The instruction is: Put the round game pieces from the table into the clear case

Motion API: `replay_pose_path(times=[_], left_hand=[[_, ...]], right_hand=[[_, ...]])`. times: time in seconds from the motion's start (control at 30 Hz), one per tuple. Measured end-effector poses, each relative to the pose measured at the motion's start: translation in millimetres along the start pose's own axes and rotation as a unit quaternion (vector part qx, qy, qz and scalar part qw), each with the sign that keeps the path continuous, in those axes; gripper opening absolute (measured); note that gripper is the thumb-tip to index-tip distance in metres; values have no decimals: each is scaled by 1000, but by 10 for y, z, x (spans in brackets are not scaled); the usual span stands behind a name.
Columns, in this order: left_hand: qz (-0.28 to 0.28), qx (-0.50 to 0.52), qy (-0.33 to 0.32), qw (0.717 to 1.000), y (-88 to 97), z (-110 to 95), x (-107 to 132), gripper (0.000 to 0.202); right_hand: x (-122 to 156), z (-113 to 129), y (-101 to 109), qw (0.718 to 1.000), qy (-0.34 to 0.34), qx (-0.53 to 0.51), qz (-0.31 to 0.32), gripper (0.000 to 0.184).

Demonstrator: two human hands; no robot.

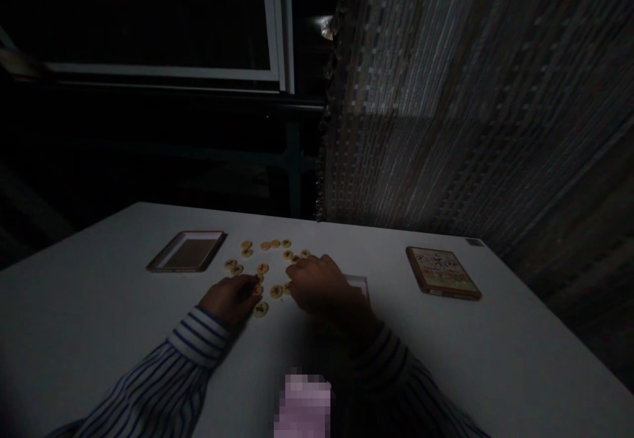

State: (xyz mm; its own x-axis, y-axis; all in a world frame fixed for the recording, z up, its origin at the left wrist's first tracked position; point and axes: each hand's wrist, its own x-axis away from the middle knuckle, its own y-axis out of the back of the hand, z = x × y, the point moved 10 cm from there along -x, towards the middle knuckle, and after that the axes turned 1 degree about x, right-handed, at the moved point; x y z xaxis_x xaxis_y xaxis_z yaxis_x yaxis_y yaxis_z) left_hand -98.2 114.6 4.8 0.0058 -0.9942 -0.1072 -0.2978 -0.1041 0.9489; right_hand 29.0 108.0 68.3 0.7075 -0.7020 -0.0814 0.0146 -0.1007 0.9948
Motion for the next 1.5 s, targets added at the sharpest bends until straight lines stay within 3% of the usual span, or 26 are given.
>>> replay_pose_path(times=[1.0,1.5], left_hand=[[-10,19,-25,999,-90,50,-38,33],[-112,49,-91,988,58,20,-27,28]], right_hand=[[9,-15,-7,1000,-5,4,2,26],[17,-4,15,1000,1,1,-9,26]])
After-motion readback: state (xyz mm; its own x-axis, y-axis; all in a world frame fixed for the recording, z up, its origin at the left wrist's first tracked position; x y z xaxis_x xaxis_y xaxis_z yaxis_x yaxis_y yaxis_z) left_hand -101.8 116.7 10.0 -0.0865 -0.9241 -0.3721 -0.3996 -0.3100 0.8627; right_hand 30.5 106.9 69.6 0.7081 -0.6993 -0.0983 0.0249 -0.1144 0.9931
